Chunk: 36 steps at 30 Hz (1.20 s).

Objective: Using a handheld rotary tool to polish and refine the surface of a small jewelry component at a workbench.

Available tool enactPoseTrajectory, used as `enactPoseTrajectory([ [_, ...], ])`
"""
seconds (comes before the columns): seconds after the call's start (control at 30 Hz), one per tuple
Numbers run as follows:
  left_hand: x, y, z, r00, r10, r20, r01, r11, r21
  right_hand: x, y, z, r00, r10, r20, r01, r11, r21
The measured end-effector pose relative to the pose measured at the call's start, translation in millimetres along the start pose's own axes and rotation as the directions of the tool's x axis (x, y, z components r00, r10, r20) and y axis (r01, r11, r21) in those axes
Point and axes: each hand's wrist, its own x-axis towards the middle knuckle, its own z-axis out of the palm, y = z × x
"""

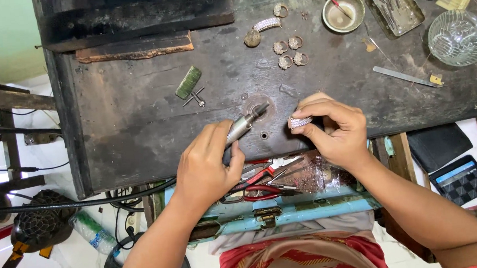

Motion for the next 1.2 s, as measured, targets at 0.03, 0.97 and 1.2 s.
enactPoseTrajectory([
  [0.03, 1.6, 2.6, -2.1, 1.0, 0.009, 0.007, -0.009, 1.0, 0.005, -0.3, 0.1, 0.2, 1.0, -0.023, -0.001, 0.023, 1.0, -0.005],
  [0.97, 0.9, -9.6, 11.2, 0.986, 0.147, 0.08, -0.15, 0.988, 0.033, -10.0, -35.1, 35.0, 0.99, 0.02, 0.142, -0.001, 0.991, -0.131],
  [1.2, 14.8, -12.4, -26.2, 0.982, 0.076, 0.172, -0.061, 0.994, -0.089, -2.5, -41.9, 41.0, 0.962, 0.099, 0.254, -0.052, 0.982, -0.183],
])
